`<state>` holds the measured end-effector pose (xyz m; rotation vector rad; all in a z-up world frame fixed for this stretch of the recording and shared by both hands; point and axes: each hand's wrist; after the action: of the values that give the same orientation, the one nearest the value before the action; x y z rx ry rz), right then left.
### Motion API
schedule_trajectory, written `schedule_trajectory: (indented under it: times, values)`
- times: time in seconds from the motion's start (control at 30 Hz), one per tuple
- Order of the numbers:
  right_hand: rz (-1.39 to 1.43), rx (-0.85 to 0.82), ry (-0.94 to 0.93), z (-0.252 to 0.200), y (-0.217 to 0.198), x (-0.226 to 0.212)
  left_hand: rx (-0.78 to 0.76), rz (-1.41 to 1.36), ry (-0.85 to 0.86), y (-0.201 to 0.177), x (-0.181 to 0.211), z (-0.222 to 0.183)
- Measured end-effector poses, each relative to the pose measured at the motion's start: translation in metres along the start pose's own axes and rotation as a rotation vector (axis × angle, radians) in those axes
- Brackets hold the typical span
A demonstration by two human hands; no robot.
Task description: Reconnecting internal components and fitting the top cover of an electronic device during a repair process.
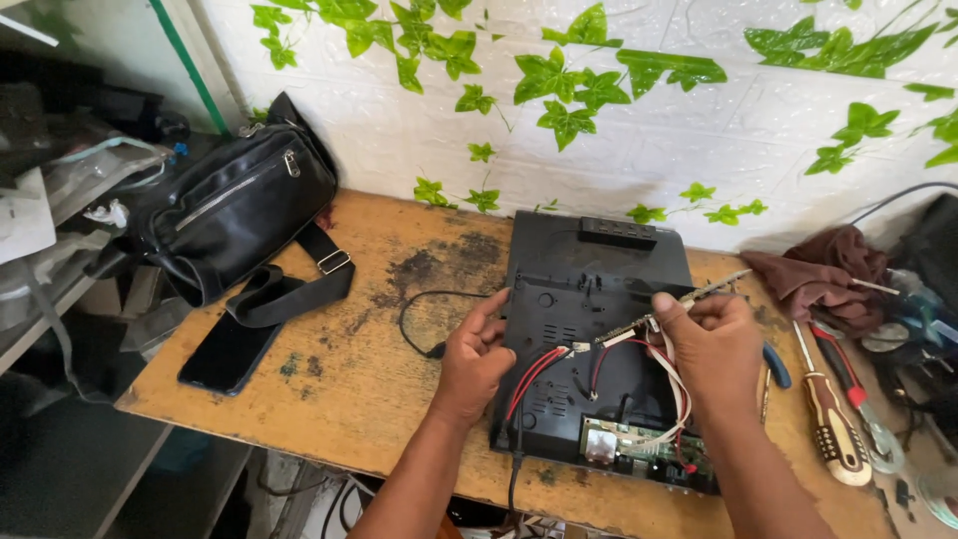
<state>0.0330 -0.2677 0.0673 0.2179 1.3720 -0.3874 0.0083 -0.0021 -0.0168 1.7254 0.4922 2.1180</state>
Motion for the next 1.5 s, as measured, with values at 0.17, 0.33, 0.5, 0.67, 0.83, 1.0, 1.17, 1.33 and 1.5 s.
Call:
schedule_trajectory:
  times: [0.17, 0.33, 0.5, 0.67, 0.83, 1.0, 1.17, 1.33, 1.5]
  values:
    - [-0.07, -0.018, -0.092, -0.023, 0.013, -0.037, -0.002, 0.011, 0.003, 0.006, 0.012, -0.005]
    - [-0.293, -0.045, -0.255, -0.019, 0.0, -0.033, -0.019, -0.004, 0.001, 0.006, 0.013, -0.004]
    - [-0.684, -0.224, -0.066, -0.022, -0.009, -0.071, 0.033, 0.104, -0.12, 0.009, 0.018, -0.005]
    - [-0.798, -0.333, -0.22, -0.002, -0.028, -0.053, 0.061, 0.099, -0.142, 0.012, 0.023, -0.005]
    - [-0.978, -0.262, -0.796, 0.009, -0.042, -0.028, 0.046, 0.113, -0.129, 0.013, 0.025, -0.007]
    - [-0.829, -0.199, -1.155, 0.021, -0.039, -0.031, 0.019, 0.122, -0.147, 0.015, 0.031, -0.008]
    - [-1.088, -0.166, -1.086, 0.008, -0.025, -0.039, 0.03, 0.12, -0.133, 0.014, 0.027, -0.007]
    - [-1.279, -0.105, -1.041, 0.012, -0.019, -0.033, 0.0, 0.116, -0.13, 0.015, 0.031, -0.009]
    - [-1.274, -0.051, -1.048, 0.012, -0.014, -0.029, 0.073, 0.126, -0.164, 0.018, 0.033, -0.008]
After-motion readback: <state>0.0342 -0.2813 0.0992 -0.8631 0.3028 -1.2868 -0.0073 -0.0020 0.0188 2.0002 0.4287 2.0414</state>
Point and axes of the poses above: each hand's wrist, its own z-axis towards the middle knuckle, its own y-axis out of the palm, x = y × z, and after that the axes turned 4 degrees about -y, right-handed
